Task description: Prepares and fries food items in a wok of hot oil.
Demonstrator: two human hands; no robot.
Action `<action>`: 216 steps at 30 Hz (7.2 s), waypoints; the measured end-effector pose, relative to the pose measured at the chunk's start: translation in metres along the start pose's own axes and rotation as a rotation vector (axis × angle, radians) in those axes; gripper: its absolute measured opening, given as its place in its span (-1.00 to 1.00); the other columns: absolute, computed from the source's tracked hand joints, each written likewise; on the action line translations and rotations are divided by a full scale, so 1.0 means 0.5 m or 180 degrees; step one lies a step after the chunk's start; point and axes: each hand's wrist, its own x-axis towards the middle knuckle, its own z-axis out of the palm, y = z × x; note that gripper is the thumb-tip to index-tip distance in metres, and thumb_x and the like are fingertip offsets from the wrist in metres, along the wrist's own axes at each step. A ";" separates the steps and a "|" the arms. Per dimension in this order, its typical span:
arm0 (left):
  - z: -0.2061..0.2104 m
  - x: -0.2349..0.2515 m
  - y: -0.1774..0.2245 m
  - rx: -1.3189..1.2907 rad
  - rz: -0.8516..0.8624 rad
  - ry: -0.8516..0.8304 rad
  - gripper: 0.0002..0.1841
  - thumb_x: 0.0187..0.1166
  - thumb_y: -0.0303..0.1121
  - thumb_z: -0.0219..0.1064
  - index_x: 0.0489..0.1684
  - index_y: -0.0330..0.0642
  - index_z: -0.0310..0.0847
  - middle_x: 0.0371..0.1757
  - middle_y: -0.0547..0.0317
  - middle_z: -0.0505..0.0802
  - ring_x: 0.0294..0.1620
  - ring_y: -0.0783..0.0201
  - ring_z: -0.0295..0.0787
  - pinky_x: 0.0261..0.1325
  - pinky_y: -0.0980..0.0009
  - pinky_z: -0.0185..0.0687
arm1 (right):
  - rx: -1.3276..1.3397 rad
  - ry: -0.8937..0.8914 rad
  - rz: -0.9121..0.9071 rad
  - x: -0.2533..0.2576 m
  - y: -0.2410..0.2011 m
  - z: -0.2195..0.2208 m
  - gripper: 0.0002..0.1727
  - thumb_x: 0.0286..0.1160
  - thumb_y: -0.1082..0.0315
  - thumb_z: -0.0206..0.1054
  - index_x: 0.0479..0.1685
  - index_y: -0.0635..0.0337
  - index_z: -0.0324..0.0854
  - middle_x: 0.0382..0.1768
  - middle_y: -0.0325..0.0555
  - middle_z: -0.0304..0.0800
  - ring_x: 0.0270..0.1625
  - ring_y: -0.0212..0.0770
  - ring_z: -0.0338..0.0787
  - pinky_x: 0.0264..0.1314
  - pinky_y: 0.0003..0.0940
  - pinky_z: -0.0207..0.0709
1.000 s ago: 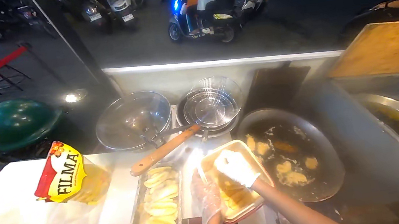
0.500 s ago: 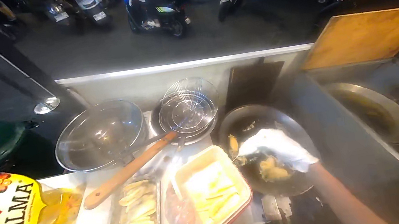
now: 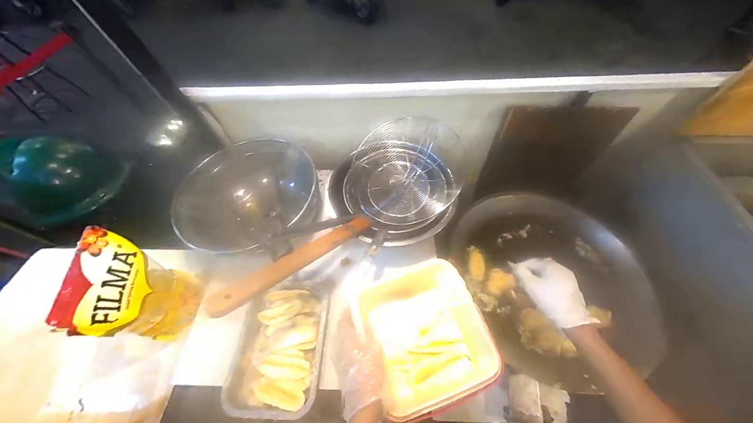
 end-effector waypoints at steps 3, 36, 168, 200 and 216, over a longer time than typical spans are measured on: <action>0.000 -0.001 0.003 -0.0067 -0.0037 -0.0046 -0.44 0.68 -0.18 0.27 0.68 -0.11 0.44 0.46 -0.14 0.73 0.51 -0.10 0.63 0.60 -0.10 0.43 | 0.0122 -0.0326 -0.0937 -0.071 -0.171 -0.045 -0.68 0.66 0.06 0.31 0.05 0.04 0.85 0.12 -0.09 0.86 0.23 -0.12 0.82 0.40 -0.01 0.67; -0.002 0.003 0.000 -0.0337 -0.0030 -0.0122 -0.43 0.69 -0.14 0.27 0.69 -0.08 0.41 0.49 -0.08 0.72 0.53 -0.03 0.61 0.63 -0.04 0.41 | -0.1713 -0.2335 -0.3064 -0.050 -0.335 0.160 -0.73 0.55 0.43 0.26 0.13 0.24 0.76 0.23 0.23 0.76 0.38 0.27 0.70 0.43 0.29 0.54; 0.002 -0.005 -0.004 -0.0413 0.0063 -0.0029 -0.45 0.70 -0.15 0.26 0.65 -0.13 0.45 0.44 -0.08 0.75 0.50 -0.05 0.64 0.60 -0.07 0.43 | -0.1056 -0.1957 -0.1253 -0.080 -0.304 0.221 -0.50 0.44 0.26 0.40 0.38 0.24 0.56 0.24 0.26 0.75 0.36 0.24 0.74 0.40 0.25 0.58; 0.015 -0.011 -0.009 -0.0403 0.0077 0.0115 -0.45 0.71 -0.19 0.27 0.67 -0.14 0.43 0.47 -0.17 0.72 0.53 -0.13 0.61 0.61 -0.18 0.38 | 0.1900 -0.0902 -0.0576 -0.036 0.003 -0.173 -0.73 0.39 0.17 0.54 -0.02 0.07 0.78 -0.20 -0.17 0.89 -0.21 -0.24 0.85 -0.11 -0.21 0.79; 0.017 0.007 -0.011 -0.0272 0.0070 0.0111 -0.44 0.68 -0.20 0.30 0.67 -0.15 0.43 0.51 -0.11 0.70 0.56 -0.05 0.59 0.65 -0.08 0.37 | -0.0410 -0.0552 -0.0213 0.045 -0.049 -0.040 -0.68 0.67 0.14 0.28 0.03 0.17 0.82 0.02 0.14 0.88 0.18 0.14 0.84 0.30 0.23 0.64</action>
